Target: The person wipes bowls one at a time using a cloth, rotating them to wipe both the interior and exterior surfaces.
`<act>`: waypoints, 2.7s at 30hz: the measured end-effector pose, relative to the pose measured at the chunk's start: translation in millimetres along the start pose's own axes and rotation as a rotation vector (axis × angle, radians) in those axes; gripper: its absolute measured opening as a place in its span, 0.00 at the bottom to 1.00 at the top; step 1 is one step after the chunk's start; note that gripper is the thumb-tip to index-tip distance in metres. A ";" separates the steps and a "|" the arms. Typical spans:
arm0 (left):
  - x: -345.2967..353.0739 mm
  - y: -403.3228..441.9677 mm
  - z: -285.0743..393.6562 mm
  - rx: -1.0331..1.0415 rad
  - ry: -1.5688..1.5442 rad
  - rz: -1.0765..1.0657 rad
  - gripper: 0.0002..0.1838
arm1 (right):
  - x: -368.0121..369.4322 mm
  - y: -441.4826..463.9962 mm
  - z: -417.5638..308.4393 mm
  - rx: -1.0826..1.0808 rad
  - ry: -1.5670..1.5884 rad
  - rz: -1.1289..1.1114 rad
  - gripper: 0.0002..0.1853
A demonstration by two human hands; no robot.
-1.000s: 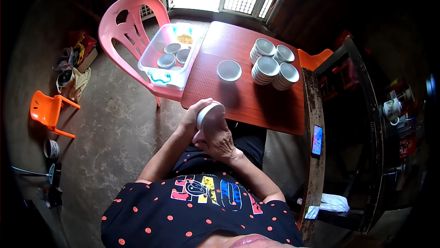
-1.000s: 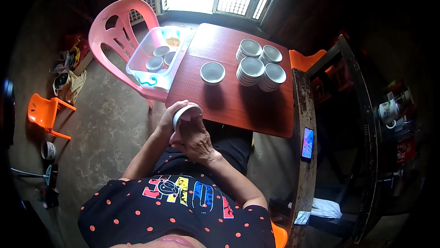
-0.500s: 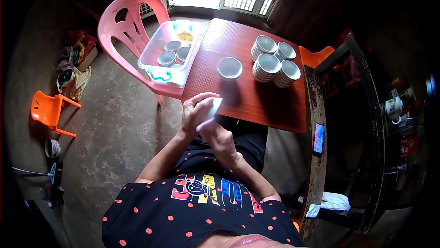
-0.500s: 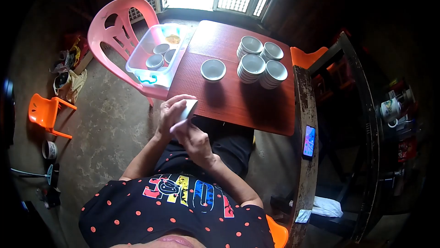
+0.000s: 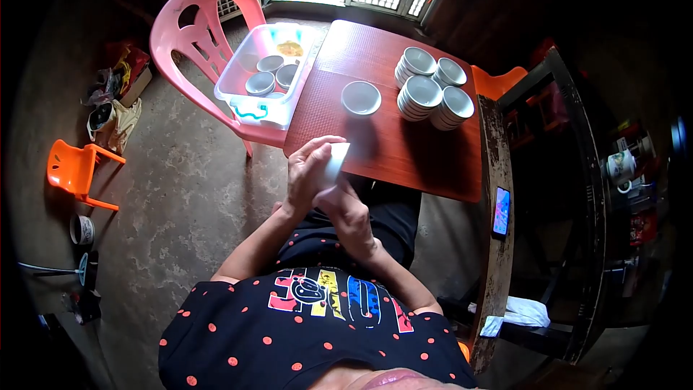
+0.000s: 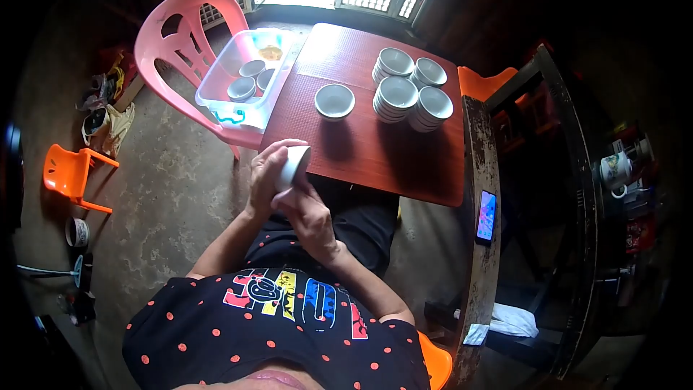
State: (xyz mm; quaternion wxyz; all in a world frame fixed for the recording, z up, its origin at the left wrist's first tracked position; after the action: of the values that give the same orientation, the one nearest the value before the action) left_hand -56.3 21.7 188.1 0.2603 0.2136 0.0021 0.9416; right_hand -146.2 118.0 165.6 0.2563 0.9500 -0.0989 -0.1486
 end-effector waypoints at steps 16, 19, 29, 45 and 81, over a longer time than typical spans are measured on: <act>-8.0 3.3 -26.5 -0.090 0.051 0.001 0.23 | 13.1 -11.0 5.8 0.432 0.606 0.207 0.14; -10.5 10.6 -19.6 -0.457 -0.314 0.000 0.23 | 12.5 -15.2 19.4 -0.285 -0.357 0.052 0.16; -6.9 17.8 -25.2 0.187 0.166 -0.174 0.40 | -5.3 4.1 -13.8 0.294 0.445 0.273 0.12; -3.2 14.0 -19.2 -0.706 -0.399 0.007 0.26 | 4.9 5.0 28.0 -0.296 -0.487 -0.133 0.36; -6.3 21.8 -57.4 0.036 0.049 0.012 0.22 | 11.7 1.3 16.2 0.390 0.474 0.360 0.09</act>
State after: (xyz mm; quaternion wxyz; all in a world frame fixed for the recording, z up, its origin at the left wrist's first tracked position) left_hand -85.3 6.0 135.9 0.2508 0.1951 0.0242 0.9479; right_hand -140.8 106.4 150.3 0.1081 0.9565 -0.2290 0.1451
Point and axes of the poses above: each hand's wrist, its own y-axis towards the middle knuckle, its own x-axis out of the palm, z = x × y, the point moved 1 cm from there along y, towards the middle knuckle, and after that the axes turned 2 degrees about -x, right-handed, at the moved point
